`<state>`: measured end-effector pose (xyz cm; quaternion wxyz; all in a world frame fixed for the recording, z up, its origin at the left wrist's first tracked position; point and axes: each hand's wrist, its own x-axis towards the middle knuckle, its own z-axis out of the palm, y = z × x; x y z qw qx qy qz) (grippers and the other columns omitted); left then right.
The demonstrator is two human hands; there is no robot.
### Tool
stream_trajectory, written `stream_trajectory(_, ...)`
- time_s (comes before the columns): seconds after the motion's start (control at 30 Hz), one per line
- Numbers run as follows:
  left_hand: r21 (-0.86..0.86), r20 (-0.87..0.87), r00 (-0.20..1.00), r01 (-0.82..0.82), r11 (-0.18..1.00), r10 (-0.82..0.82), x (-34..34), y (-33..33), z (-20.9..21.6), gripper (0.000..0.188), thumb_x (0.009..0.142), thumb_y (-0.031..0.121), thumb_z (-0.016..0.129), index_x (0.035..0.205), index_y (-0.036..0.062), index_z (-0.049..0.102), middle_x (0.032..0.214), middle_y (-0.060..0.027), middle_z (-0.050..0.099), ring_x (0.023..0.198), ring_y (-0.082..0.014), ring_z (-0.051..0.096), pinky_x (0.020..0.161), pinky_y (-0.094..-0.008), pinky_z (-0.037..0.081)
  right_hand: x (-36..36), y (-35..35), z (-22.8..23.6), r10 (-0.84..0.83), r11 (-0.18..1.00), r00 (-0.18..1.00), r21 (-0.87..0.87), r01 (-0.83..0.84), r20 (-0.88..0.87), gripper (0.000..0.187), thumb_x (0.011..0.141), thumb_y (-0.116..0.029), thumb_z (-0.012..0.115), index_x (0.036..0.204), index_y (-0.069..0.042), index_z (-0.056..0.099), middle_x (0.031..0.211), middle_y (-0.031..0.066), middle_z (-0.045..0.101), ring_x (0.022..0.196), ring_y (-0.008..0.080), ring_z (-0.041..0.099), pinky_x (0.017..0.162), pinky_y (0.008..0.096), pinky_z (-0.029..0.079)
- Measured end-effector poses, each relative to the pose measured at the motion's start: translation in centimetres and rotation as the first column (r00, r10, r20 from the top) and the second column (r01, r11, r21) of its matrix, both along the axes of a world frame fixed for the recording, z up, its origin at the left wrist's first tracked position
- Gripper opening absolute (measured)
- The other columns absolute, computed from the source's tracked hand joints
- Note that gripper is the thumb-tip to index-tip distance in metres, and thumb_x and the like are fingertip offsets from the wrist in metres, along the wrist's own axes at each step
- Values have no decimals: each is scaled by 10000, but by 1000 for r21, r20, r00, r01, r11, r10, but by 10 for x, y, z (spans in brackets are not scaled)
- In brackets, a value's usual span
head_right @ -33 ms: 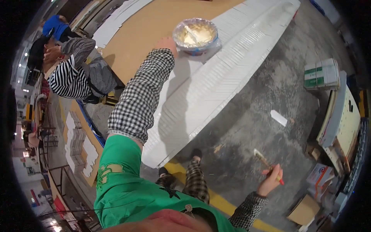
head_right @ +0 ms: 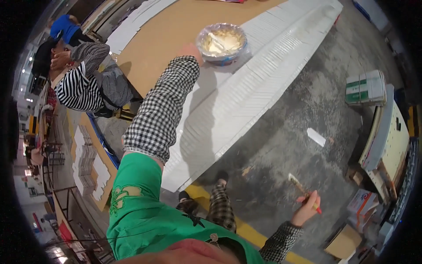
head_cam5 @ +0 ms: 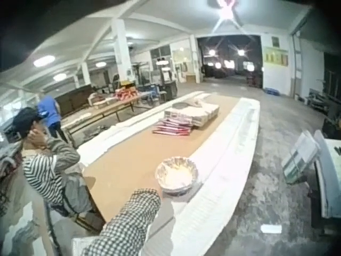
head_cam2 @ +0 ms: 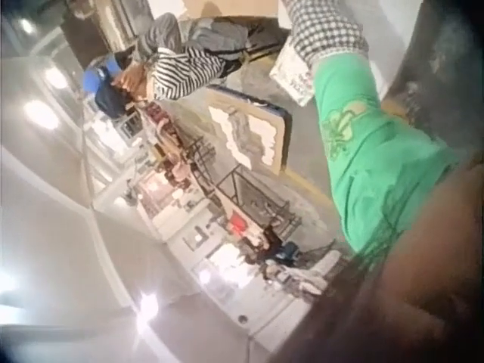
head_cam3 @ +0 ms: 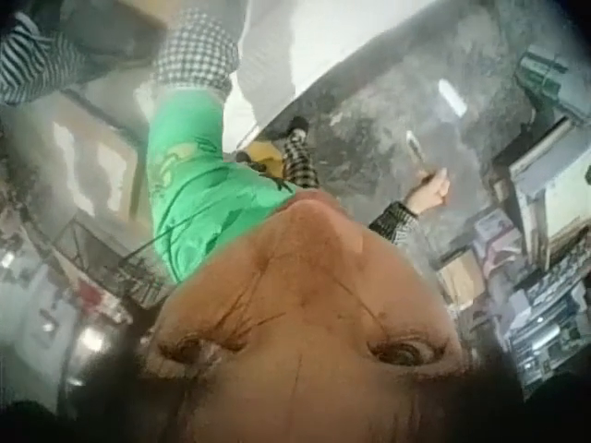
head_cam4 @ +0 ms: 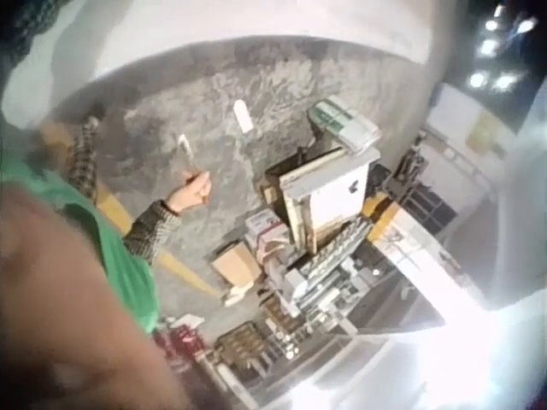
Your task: Picking up individual sheets of white cardboard from a stack and placing them into a new stack on a work table.
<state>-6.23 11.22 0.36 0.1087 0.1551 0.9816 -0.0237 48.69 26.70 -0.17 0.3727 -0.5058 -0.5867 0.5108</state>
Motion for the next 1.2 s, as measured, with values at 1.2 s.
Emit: stream_trajectory(1.2, 308, 549, -99, -899, -312, 830, 759, -618, -27, 372, 660, 231, 703, 958, 29, 606, 945, -187, 619, 911, -340, 574, 779, -403, 456, -170, -537, 74, 903, 25, -37, 137, -990, -428, 184, 879, -202, 538, 823, -28, 554, 717, 45, 574, 520, 117, 518, 477, 243, 425)
